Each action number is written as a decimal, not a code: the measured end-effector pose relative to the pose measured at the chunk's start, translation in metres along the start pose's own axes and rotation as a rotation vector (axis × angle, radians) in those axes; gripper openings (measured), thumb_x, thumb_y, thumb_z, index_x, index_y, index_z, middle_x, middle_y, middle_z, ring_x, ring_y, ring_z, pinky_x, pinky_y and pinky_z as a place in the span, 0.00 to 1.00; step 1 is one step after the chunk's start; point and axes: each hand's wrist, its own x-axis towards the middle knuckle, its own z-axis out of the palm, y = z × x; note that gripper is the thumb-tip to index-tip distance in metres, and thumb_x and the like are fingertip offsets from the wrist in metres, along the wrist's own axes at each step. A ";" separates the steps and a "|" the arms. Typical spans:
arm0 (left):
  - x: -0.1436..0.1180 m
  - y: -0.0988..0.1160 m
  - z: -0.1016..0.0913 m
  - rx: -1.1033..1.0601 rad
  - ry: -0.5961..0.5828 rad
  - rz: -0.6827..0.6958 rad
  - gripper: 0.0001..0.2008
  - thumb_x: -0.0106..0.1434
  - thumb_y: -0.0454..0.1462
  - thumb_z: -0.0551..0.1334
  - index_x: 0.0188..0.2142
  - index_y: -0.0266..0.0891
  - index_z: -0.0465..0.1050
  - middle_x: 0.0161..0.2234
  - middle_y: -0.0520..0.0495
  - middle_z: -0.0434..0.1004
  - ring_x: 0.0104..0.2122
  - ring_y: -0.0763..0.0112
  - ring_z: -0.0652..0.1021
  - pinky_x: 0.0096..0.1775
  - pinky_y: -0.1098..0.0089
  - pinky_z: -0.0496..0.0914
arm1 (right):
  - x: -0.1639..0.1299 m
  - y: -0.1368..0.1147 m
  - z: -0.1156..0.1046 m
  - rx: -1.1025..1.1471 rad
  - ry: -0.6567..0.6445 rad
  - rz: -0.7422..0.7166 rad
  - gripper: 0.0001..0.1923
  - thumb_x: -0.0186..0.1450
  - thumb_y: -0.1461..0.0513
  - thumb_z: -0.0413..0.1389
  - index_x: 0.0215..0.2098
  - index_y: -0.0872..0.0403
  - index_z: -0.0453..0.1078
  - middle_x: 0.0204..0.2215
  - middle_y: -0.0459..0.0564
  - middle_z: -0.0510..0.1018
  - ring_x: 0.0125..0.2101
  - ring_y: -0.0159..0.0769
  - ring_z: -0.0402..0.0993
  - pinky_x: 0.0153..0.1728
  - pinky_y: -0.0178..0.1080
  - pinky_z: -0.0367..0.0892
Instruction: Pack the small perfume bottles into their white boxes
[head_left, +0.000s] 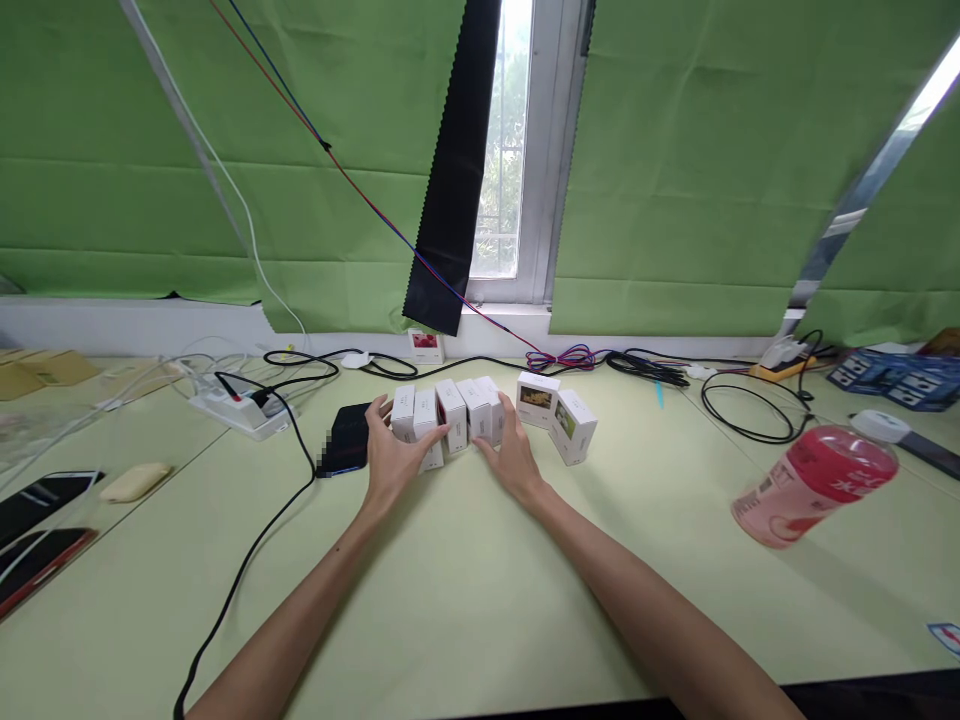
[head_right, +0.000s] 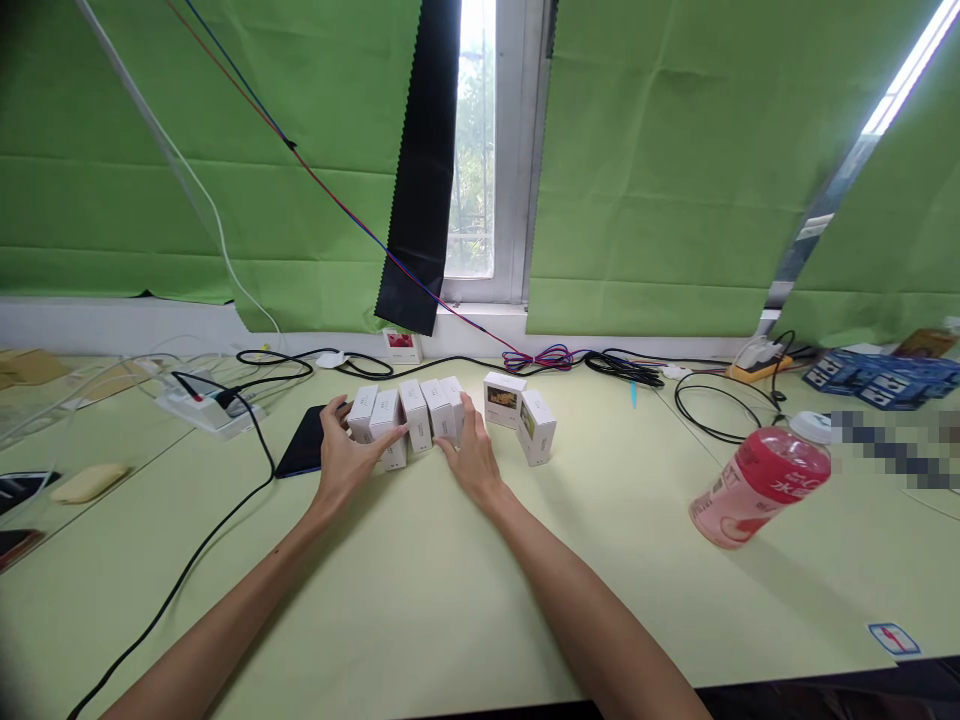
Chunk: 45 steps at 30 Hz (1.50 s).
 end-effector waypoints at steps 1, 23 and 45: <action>0.000 -0.001 0.001 -0.016 -0.001 -0.011 0.53 0.45 0.49 0.77 0.65 0.41 0.51 0.63 0.32 0.64 0.60 0.48 0.71 0.59 0.51 0.68 | 0.001 0.000 0.001 0.003 0.001 0.004 0.45 0.65 0.61 0.61 0.72 0.48 0.42 0.63 0.62 0.66 0.61 0.50 0.68 0.55 0.51 0.71; 0.014 -0.025 0.025 -0.209 -0.098 -0.009 0.41 0.57 0.49 0.71 0.66 0.45 0.58 0.58 0.39 0.75 0.57 0.55 0.76 0.58 0.57 0.70 | 0.005 0.006 0.009 0.093 0.008 -0.034 0.43 0.64 0.62 0.61 0.71 0.46 0.45 0.59 0.58 0.71 0.57 0.47 0.72 0.55 0.52 0.70; -0.074 0.024 0.045 -0.389 -0.050 -0.093 0.48 0.57 0.46 0.71 0.70 0.47 0.45 0.67 0.38 0.61 0.64 0.54 0.68 0.64 0.55 0.65 | -0.023 -0.024 -0.023 0.238 0.275 0.213 0.33 0.70 0.50 0.52 0.69 0.53 0.52 0.49 0.57 0.77 0.47 0.46 0.75 0.50 0.50 0.69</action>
